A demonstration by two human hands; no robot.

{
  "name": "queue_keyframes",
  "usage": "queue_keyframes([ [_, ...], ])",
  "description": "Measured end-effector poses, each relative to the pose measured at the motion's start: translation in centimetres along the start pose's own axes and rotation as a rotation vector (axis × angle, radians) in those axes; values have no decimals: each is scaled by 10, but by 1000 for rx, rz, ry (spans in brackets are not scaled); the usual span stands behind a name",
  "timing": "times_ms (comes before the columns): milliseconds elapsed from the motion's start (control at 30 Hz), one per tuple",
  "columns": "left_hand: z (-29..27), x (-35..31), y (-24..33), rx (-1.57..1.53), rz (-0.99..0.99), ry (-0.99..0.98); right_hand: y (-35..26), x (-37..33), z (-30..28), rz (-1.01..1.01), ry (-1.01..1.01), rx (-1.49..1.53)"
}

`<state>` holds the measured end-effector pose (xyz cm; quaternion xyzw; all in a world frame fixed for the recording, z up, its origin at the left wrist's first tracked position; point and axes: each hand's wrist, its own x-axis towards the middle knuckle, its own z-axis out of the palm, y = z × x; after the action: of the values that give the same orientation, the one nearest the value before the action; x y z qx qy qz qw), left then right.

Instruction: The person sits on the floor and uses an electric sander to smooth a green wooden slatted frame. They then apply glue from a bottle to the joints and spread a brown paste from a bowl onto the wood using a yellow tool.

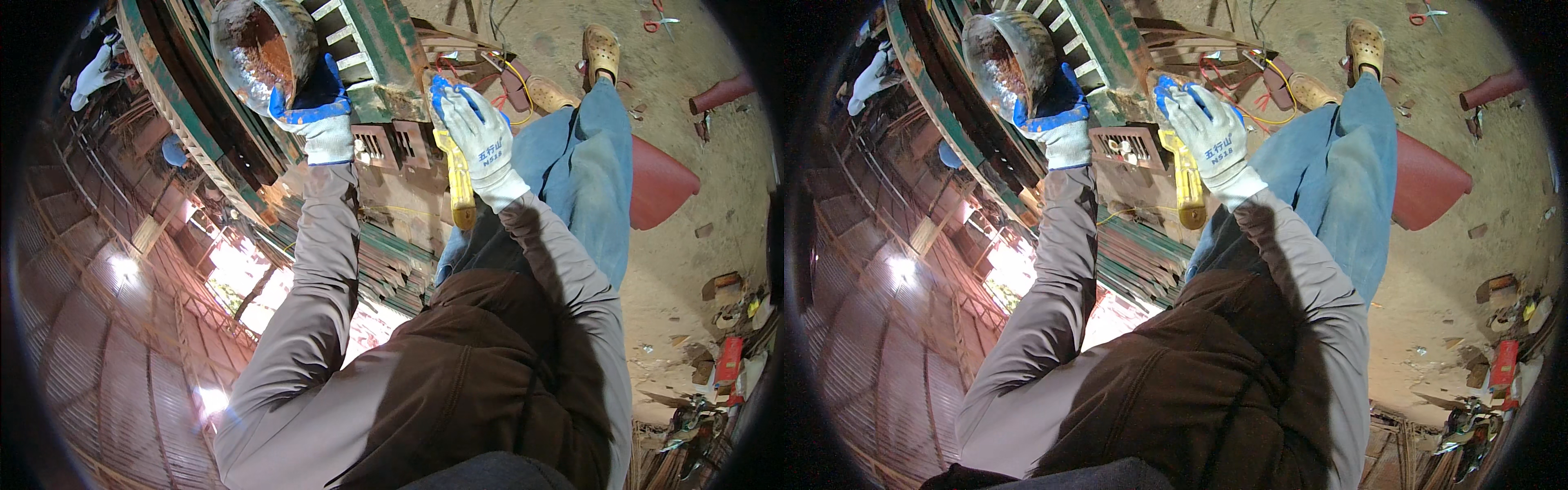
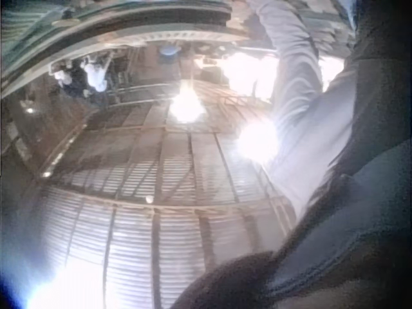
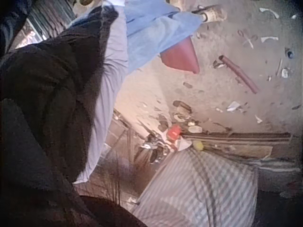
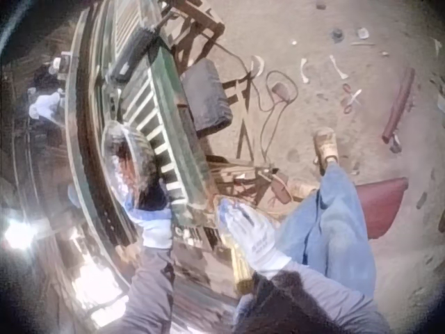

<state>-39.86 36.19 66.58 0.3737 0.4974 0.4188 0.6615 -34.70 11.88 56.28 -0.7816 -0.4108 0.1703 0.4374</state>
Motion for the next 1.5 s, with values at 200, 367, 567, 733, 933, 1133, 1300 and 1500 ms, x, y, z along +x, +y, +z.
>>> queue_keyframes([
  [200,-14,6,1,-28,-11,-16,10,-3,-26,-21,-250,-103],
  [367,-9,5,-6,27,22,-21,2,-38,-33,173,-82,132],
  [567,-9,12,-7,-8,4,-21,2,4,-51,130,92,352],
  [733,-6,7,-4,19,1,-53,-8,4,-37,149,135,494],
  [933,-10,5,1,27,-17,-82,-26,-16,-74,247,37,630],
  [1133,-8,11,-5,6,-9,-96,-35,-21,-52,161,50,316],
  [1300,-4,1,-2,-32,6,-35,-43,-32,-90,132,-20,403],
  [1500,-43,-32,-10,237,328,-139,-69,27,-170,352,23,371],
])
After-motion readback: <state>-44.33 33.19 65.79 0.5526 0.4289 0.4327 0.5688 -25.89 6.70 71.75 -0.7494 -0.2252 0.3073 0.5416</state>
